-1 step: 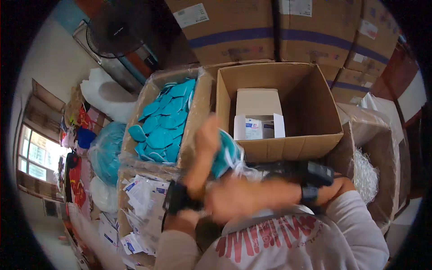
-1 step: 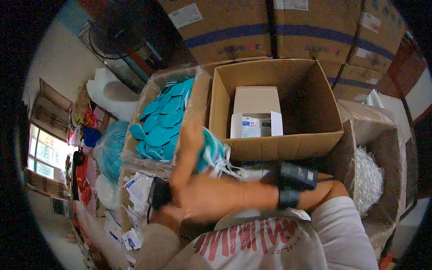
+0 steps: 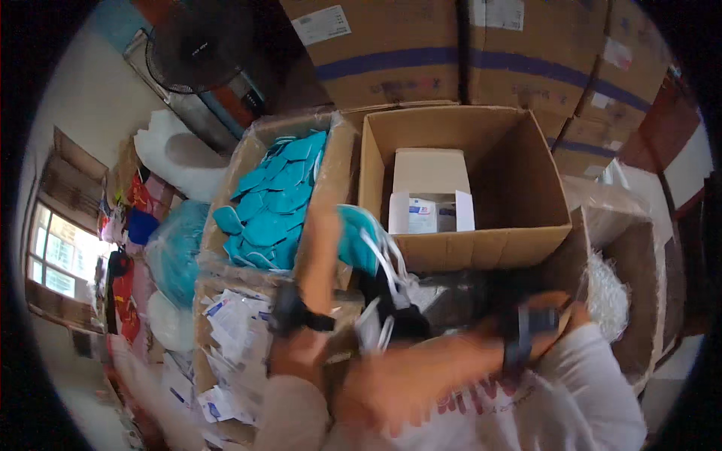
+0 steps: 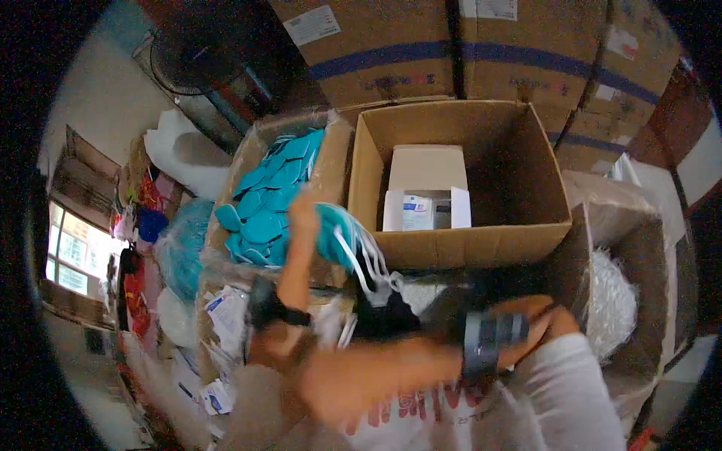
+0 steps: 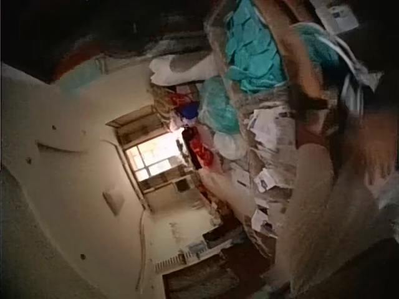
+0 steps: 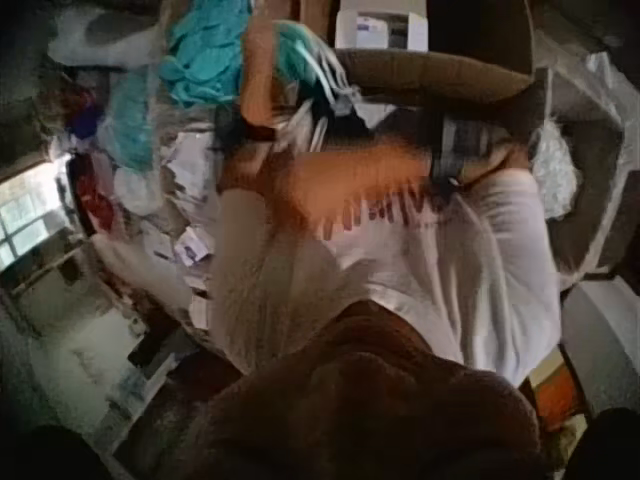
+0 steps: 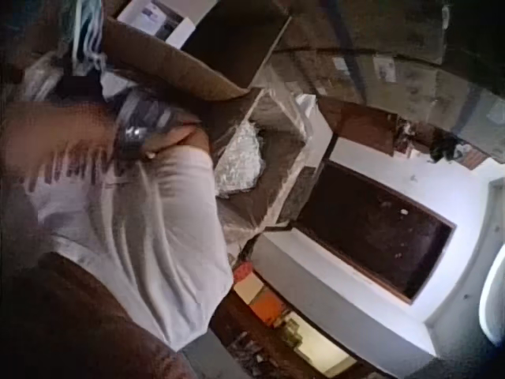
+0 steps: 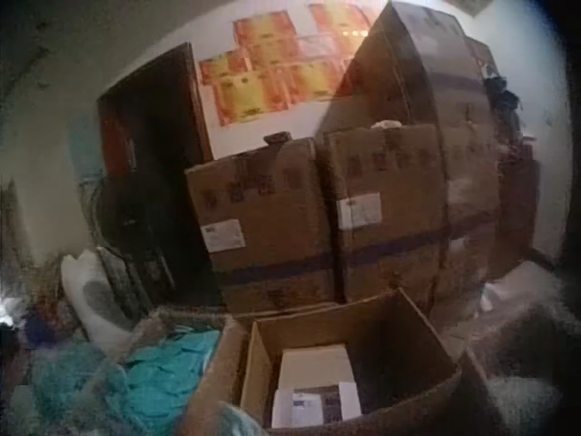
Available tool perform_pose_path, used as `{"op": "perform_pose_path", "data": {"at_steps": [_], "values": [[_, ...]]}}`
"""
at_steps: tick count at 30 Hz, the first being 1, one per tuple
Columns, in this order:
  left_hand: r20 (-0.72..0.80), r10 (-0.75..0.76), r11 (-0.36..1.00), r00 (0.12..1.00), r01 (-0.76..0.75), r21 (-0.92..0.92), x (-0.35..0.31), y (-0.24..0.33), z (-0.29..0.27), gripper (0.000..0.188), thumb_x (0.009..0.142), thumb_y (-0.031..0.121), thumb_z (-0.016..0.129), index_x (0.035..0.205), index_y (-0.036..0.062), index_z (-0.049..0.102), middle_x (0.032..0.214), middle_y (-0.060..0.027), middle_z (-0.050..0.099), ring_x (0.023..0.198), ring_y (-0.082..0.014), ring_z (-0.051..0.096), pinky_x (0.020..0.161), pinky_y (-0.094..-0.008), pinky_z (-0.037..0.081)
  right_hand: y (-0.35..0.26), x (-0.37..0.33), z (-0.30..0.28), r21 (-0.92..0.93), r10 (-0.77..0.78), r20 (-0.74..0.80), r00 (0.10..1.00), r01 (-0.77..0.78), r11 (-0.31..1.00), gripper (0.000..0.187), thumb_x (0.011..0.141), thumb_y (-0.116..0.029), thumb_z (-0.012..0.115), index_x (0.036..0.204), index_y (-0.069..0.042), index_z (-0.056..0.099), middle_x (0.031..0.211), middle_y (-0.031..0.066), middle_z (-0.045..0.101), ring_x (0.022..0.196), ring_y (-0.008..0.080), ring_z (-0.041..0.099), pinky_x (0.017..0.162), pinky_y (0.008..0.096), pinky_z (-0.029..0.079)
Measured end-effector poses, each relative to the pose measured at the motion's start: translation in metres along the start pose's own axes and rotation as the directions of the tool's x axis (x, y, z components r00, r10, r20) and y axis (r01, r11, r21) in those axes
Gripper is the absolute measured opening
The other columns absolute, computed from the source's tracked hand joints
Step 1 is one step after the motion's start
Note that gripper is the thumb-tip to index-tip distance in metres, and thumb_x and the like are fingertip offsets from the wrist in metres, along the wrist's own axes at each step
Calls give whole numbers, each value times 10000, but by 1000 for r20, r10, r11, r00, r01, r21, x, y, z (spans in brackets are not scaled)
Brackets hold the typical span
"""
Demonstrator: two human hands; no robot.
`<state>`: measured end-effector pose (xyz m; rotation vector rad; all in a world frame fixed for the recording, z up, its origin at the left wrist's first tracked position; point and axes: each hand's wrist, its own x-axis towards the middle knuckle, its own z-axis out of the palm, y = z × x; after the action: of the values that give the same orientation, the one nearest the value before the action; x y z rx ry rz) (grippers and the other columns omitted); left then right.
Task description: Unpack face masks from a shipping container and inspect them.
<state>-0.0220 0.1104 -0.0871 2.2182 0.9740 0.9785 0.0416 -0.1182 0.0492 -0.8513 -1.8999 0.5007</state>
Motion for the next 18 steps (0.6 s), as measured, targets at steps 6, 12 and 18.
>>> {"op": "perform_pose_path", "data": {"at_steps": [6, 12, 18], "values": [[236, -442, 745, 865, 501, -440, 0, 56, -31, 542, 916, 445, 298, 979, -40, 531, 882, -122, 566, 789, -175, 542, 699, -274, 440, 22, -2, -42, 69, 153, -237, 959, -140, 988, 267, 885, -260, 395, 867, -32, 533, 772, 66, 544, 718, 193, 520, 636, 321, 412], [288, -433, 509, 854, 495, -705, -18, 92, 3, 507, 913, 421, 344, 971, -46, 530, 928, -116, 564, 834, -184, 529, 710, -305, 429, 100, -26, -44, 475, 576, -225, 786, -427, 769, 403, 939, -354, 318, 1091, -18, 482, 927, 30, 530, 868, 129, 480, 804, 267, 391], [46, -436, 725, 899, 382, -573, -19, 78, 7, 524, 912, 419, 349, 949, -68, 540, 903, -116, 567, 834, -212, 523, 738, -330, 412, 76, -48, -18, 260, 570, -198, 797, -518, 815, 362, 907, -342, 419, 1071, -23, 472, 896, 135, 581, 825, 188, 553, 749, 321, 431]]}}
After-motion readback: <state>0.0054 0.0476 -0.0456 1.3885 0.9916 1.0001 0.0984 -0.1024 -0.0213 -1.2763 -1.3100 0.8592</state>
